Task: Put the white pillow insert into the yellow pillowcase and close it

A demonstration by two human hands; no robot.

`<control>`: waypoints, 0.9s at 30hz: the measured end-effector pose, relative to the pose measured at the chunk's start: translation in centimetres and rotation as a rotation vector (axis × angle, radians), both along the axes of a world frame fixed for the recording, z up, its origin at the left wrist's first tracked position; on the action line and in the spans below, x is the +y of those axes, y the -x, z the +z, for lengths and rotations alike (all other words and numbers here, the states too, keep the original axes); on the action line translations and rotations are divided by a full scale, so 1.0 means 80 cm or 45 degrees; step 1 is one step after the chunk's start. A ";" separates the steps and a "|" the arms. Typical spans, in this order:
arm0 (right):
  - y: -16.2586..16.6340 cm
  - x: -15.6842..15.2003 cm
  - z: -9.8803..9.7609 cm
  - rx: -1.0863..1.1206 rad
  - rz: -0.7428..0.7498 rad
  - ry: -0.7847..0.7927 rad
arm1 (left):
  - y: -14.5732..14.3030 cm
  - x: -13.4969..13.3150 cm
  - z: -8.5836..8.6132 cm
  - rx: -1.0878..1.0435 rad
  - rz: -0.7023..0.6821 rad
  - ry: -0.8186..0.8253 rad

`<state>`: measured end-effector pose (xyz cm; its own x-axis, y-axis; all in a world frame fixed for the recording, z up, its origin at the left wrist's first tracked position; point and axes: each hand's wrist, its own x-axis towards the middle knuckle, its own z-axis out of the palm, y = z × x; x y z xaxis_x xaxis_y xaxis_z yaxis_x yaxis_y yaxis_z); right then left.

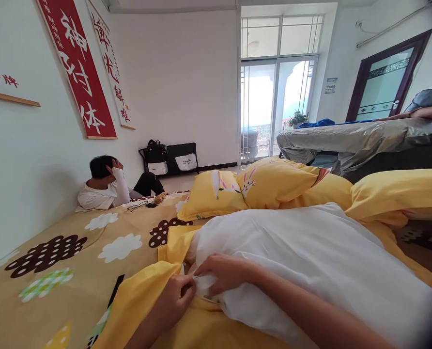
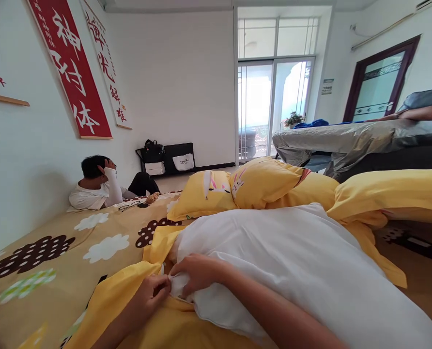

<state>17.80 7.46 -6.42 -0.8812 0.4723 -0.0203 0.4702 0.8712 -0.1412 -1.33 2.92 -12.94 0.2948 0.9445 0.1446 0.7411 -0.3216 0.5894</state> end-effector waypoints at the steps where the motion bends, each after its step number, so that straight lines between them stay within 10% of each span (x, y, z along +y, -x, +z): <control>1: -0.018 -0.019 0.001 0.119 -0.029 -0.104 | 0.004 -0.001 -0.004 0.037 -0.038 0.007; 7: -0.114 -0.117 -0.084 0.339 -0.146 -1.187 | -0.010 -0.013 -0.005 0.429 -0.314 -0.025; 10: -0.146 -0.118 -0.125 0.292 -0.327 -1.366 | -0.026 -0.022 -0.003 0.641 -0.456 -0.117; 21: -0.073 0.008 -0.046 0.440 -0.059 -0.604 | -0.085 -0.041 0.013 1.110 -0.582 -0.207; 27: -0.028 0.051 -0.014 0.158 -0.141 -0.240 | -0.131 -0.029 0.044 0.721 -0.538 -0.456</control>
<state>20.04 11.50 -7.56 -0.8143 0.5510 0.1825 0.5531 0.8320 -0.0440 9.18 0.62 -9.41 0.7378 0.6604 0.1394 0.6701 -0.7415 -0.0335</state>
